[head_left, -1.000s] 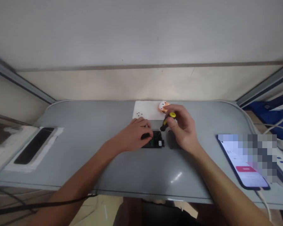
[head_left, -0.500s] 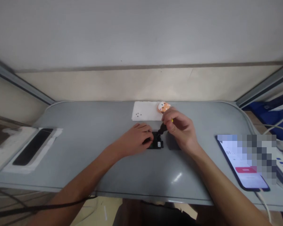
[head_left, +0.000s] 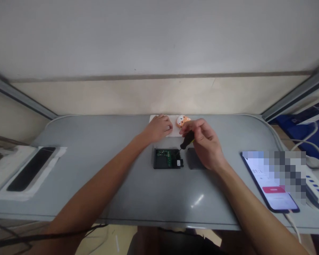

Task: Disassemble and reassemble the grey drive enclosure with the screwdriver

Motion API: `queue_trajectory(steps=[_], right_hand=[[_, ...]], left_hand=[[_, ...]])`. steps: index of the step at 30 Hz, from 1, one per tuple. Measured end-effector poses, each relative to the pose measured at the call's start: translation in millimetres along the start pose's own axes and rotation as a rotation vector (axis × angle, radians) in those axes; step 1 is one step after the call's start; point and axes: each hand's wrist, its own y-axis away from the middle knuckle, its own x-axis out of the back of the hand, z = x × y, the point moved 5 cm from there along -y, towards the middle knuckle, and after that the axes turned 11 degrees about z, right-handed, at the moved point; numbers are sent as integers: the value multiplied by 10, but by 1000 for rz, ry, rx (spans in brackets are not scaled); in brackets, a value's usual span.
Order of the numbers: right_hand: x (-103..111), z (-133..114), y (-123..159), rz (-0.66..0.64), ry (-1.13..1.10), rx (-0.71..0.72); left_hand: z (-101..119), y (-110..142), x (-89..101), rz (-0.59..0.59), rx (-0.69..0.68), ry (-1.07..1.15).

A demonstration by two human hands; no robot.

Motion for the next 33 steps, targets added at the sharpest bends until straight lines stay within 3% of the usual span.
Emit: queue_trajectory(steps=[2,5,10,14,18,23,26,29,33], right_hand=[[26,6,12,-3,68,15],[5,11,35,-39,84,-9],[-119,30,52,-37,-140,-157],[-158,64,62,24,-242,-218],[-117,66,69,33,-173,-176],[-44,43,40,12,68,-80],[-84,68,29,-11,-49,-149],[-128,106,25,47,-201,-237],[-132,119,20,95,-233,-228]], left_hand=[[-13,29,-18,-25,-24,-5],[97,159,133,9,5,5],[647,633,425,76,158,58],[975,944,361,17,139,148],[929,1034,225,-2,157,215],[859,1063,174,98,148,277],[872,1076,166,115,144,283],[876,1074,164,108,155,276],[871,1069,159,108,154,289]])
